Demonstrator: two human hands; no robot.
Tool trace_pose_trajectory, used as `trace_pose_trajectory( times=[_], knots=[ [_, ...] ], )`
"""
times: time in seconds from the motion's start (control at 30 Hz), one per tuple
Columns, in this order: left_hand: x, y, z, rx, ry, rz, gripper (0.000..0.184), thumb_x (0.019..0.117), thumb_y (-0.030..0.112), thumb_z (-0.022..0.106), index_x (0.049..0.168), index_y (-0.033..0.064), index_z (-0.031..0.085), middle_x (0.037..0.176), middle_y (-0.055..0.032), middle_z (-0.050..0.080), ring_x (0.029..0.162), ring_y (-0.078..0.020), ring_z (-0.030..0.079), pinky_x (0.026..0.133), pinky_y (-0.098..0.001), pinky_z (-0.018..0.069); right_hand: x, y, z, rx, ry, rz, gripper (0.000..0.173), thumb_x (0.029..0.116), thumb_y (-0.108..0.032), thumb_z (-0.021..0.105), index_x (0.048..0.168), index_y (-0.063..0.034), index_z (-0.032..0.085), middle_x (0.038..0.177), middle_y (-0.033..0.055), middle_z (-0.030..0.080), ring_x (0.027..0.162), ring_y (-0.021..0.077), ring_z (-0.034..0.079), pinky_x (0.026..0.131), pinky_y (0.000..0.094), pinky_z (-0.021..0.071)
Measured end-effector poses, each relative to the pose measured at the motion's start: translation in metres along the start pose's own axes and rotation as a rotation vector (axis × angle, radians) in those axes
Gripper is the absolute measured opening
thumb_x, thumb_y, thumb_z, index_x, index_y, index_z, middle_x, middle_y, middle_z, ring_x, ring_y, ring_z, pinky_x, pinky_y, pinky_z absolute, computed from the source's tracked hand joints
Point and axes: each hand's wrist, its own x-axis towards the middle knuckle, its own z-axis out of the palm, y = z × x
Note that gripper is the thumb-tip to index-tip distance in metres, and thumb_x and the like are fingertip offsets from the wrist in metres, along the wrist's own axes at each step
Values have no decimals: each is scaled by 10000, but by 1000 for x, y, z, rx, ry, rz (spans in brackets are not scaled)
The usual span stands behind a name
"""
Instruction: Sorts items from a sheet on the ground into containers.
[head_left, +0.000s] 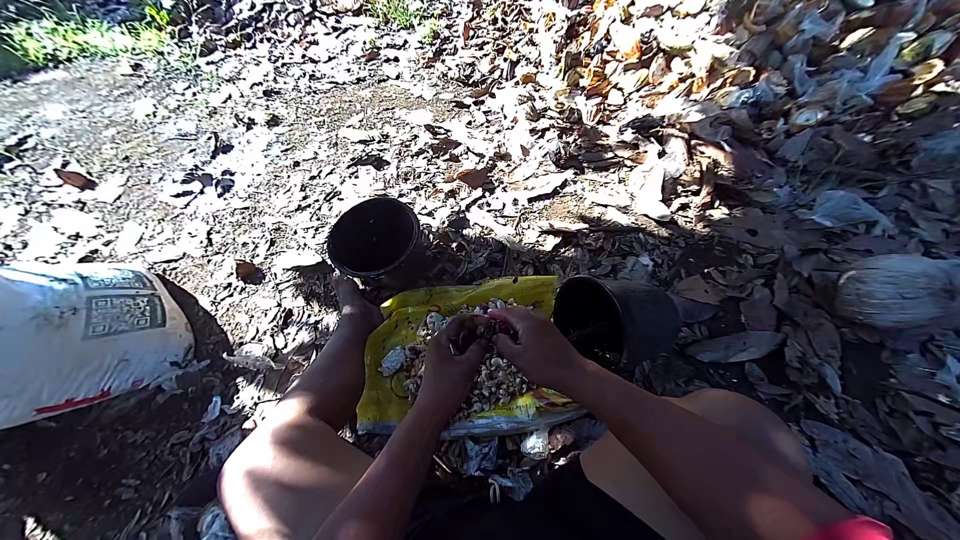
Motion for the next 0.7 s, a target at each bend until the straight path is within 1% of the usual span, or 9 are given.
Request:
trace_pose_trajectory(
  times=[0.13, 0.2, 0.27, 0.33, 0.47, 0.53, 0.6, 0.7],
  knots=[
    [-2, 0, 3, -21, -21, 11, 280, 913, -76, 618, 1184, -10, 642, 1071, -110, 694, 929, -197, 690, 829, -345, 606, -1, -5, 0, -25, -44, 56, 409, 996, -240, 528, 1362, -95, 640, 1295, 88, 670, 1220, 164, 620, 1058, 367, 494],
    [-2, -2, 3, -17, -40, 9, 270, 915, -71, 613, 1175, -5, 645, 1058, -107, 691, 929, -194, 683, 830, -346, 599, -1, -7, -1, -28, -68, 101, 378, 993, -243, 524, 1322, -97, 637, 1238, 89, 676, 1160, 177, 641, 1006, 392, 522],
    [-1, -1, 4, 13, -55, 25, 263, 916, -65, 622, 1166, 5, 658, 1064, -99, 701, 948, -189, 682, 845, -338, 591, -2, -9, -1, -37, -94, 140, 352, 996, -256, 509, 1292, -91, 608, 1168, 100, 671, 1092, 207, 657, 945, 430, 545],
    [0, 2, 6, 45, -59, 49, 261, 913, -68, 622, 1158, 10, 669, 1076, -89, 707, 963, -178, 681, 852, -324, 585, -3, -10, 0, -66, -104, 152, 338, 1016, -262, 474, 1279, -80, 583, 1141, 113, 663, 1079, 229, 659, 929, 445, 546],
    [3, 2, 7, 79, -80, 63, 253, 920, -55, 621, 1154, 16, 685, 1083, -92, 715, 981, -181, 685, 879, -332, 582, -6, -11, 0, -112, -82, 160, 338, 1031, -269, 437, 1263, -64, 573, 1147, 129, 654, 1103, 249, 652, 936, 468, 538],
    [5, 3, 7, 85, -83, 62, 245, 918, -47, 624, 1143, 23, 691, 1077, -87, 714, 973, -178, 680, 869, -328, 578, -7, -12, 1, -133, -66, 164, 358, 1029, -274, 429, 1279, -60, 571, 1164, 132, 658, 1119, 256, 654, 939, 475, 538],
    [6, 5, 8, 61, -79, 61, 237, 923, -48, 625, 1143, 16, 686, 1078, -95, 714, 976, -186, 681, 874, -332, 578, -7, -10, 3, -127, -41, 141, 362, 1026, -274, 421, 1280, -63, 570, 1146, 128, 663, 1102, 248, 660, 928, 462, 543],
    [6, 7, 7, 9, -76, 87, 248, 932, -60, 605, 1165, 3, 661, 1105, -109, 699, 991, -203, 673, 878, -347, 579, -5, 0, 2, -12, 5, 16, 367, 1045, -270, 421, 1280, -58, 605, 1147, 110, 676, 1099, 197, 656, 964, 410, 537]
  ],
)
